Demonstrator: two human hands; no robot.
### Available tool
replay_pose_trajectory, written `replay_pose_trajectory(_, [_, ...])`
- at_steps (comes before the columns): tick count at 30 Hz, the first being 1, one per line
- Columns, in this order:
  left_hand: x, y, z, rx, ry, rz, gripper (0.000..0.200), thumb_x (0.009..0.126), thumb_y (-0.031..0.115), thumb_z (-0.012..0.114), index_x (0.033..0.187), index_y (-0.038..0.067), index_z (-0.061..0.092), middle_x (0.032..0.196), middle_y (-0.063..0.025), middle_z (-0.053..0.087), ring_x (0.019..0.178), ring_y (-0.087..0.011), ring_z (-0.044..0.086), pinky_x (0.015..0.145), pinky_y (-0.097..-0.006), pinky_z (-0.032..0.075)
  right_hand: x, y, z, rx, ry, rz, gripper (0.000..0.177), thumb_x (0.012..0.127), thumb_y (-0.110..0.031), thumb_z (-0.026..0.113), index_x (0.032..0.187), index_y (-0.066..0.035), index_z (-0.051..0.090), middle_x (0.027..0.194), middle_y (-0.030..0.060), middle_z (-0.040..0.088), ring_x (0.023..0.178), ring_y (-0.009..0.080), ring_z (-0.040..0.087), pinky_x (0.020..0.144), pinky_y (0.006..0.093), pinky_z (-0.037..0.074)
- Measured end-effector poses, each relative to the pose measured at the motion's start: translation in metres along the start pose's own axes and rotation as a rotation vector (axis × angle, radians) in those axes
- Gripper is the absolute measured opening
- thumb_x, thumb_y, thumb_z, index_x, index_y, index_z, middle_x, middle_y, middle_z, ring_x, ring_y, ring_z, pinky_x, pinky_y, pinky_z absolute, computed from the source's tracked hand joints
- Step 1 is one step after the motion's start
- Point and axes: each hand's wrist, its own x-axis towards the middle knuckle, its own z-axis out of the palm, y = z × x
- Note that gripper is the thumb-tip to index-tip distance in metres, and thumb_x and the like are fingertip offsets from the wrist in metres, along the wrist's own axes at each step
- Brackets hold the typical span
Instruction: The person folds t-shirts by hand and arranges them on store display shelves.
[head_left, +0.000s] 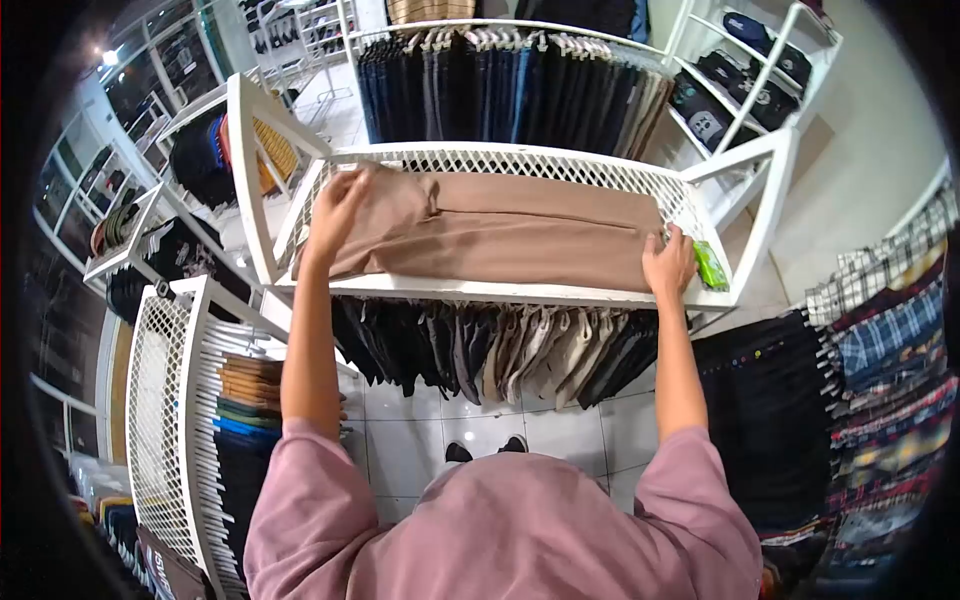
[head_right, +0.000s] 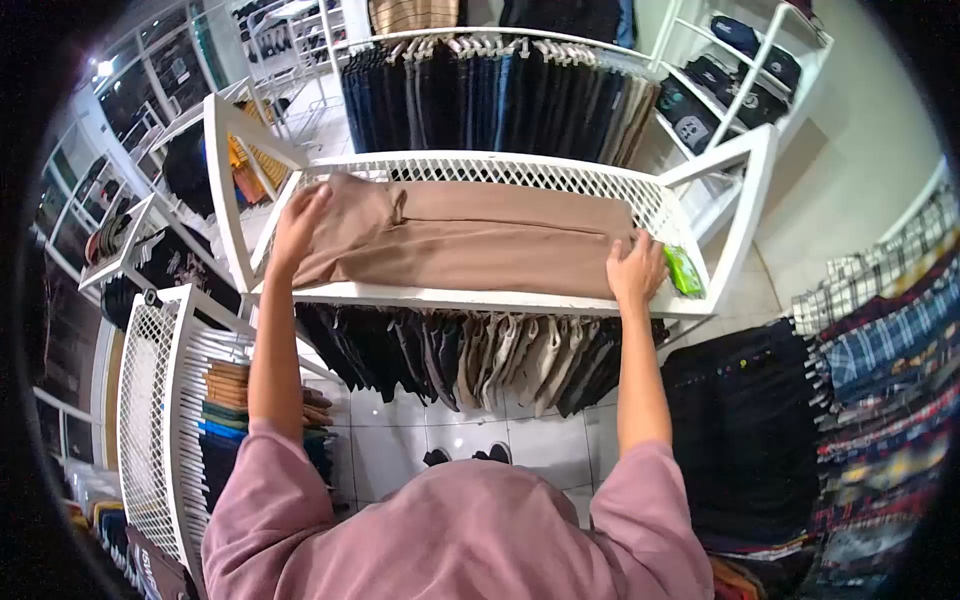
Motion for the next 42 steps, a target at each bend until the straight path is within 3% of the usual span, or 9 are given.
replay_pose_trajectory(3, [-0.061,-0.007,-0.024,0.31,0.25,0.057,0.042,0.096,0.035,0.069,0.116,-0.001,0.069,0.111,-0.0198,0.073,0.117,-0.0308,0.065,0.1,-0.0381,0.049,-0.019,-0.044,-0.002,0.076,0.017,-0.065,0.042,0.089,-0.036,0.069,0.122,-0.01,0.064,0.117,0.0186,0.061,0.114,0.0388,0.057,0.096,0.0467,0.046])
replay_pose_trajectory(7, [-0.105,-0.055,-0.062,0.754,0.551,-0.011,0.043,0.096,0.039,0.065,0.12,0.003,0.068,0.116,-0.0229,0.064,0.112,-0.0414,0.059,0.095,-0.0472,0.048,-0.039,-0.134,0.01,0.594,-0.185,-0.326,0.029,0.089,-0.022,0.072,0.113,-0.006,0.067,0.104,0.0146,0.068,0.094,0.0316,0.068,0.085,0.0432,0.053])
replay_pose_trajectory(11, [-0.112,-0.066,-0.078,0.73,0.498,-0.258,0.052,0.094,0.054,0.065,0.116,0.006,0.071,0.11,-0.0236,0.064,0.104,-0.0386,0.065,0.091,-0.0446,0.051,-0.048,-0.235,0.058,0.82,-0.384,-0.372,0.035,0.089,-0.029,0.074,0.113,-0.005,0.067,0.106,0.0152,0.07,0.091,0.0284,0.071,0.08,0.0407,0.056])
replay_pose_trajectory(15, [-0.104,-0.078,-0.08,0.621,0.445,-0.174,0.046,0.091,0.046,0.071,0.104,0.002,0.072,0.091,-0.0208,0.064,0.087,-0.0336,0.064,0.078,-0.0413,0.05,-0.049,-0.315,0.112,0.906,-0.629,-0.208,0.047,0.086,-0.038,0.076,0.117,-0.004,0.065,0.108,0.0144,0.071,0.097,0.029,0.07,0.087,0.0412,0.054])
replay_pose_trajectory(17, [-0.094,-0.097,-0.086,0.596,0.376,-0.162,0.042,0.092,0.041,0.07,0.096,-0.001,0.072,0.085,-0.0215,0.063,0.083,-0.0334,0.064,0.074,-0.0422,0.049,-0.053,-0.338,0.104,0.57,-0.588,-0.185,0.058,0.083,-0.045,0.077,0.123,-0.006,0.063,0.109,0.0131,0.071,0.103,0.03,0.068,0.093,0.0425,0.05])
replay_pose_trajectory(23, [-0.088,-0.073,-0.094,0.844,0.367,-0.21,0.032,0.09,0.034,0.074,0.097,0.003,0.068,0.099,-0.0183,0.063,0.091,-0.0407,0.064,0.079,-0.0487,0.05,-0.06,-0.336,0.129,0.515,-0.594,-0.197,0.067,0.077,-0.047,0.081,0.128,-0.009,0.062,0.113,0.0055,0.073,0.112,0.0301,0.065,0.099,0.0465,0.048])
replay_pose_trajectory(31, [-0.101,-0.072,-0.042,0.927,0.289,0.332,0.038,0.089,0.031,0.072,0.117,0.006,0.068,0.119,-0.0135,0.065,0.115,-0.034,0.058,0.099,-0.048,0.042,-0.034,-0.373,0.114,0.59,-0.762,0.027,0.052,0.073,-0.044,0.081,0.112,-0.011,0.075,0.125,0.0137,0.07,0.106,0.0301,0.07,0.091,0.041,0.054])
replay_pose_trajectory(35, [-0.106,-0.073,-0.042,0.958,0.29,0.231,0.047,0.092,0.036,0.069,0.129,0.008,0.063,0.13,-0.0126,0.062,0.126,-0.0332,0.054,0.111,-0.0518,0.034,-0.054,-0.363,0.08,1.063,-0.516,-0.435,0.022,0.083,-0.025,0.077,0.101,-0.013,0.078,0.1,0.0106,0.07,0.084,0.0294,0.069,0.077,0.0441,0.055])
replay_pose_trajectory(42, [-0.102,-0.069,-0.025,0.869,0.328,0.208,0.065,0.092,0.025,0.068,0.147,0.002,0.045,0.137,-0.0199,0.057,0.131,-0.0358,0.05,0.114,-0.0545,0.031,-0.067,-0.31,0.075,0.667,-0.566,-0.738,0.035,0.078,-0.018,0.068,0.112,-0.016,0.076,0.114,0.0104,0.065,0.116,0.0317,0.058,0.104,0.045,0.041])
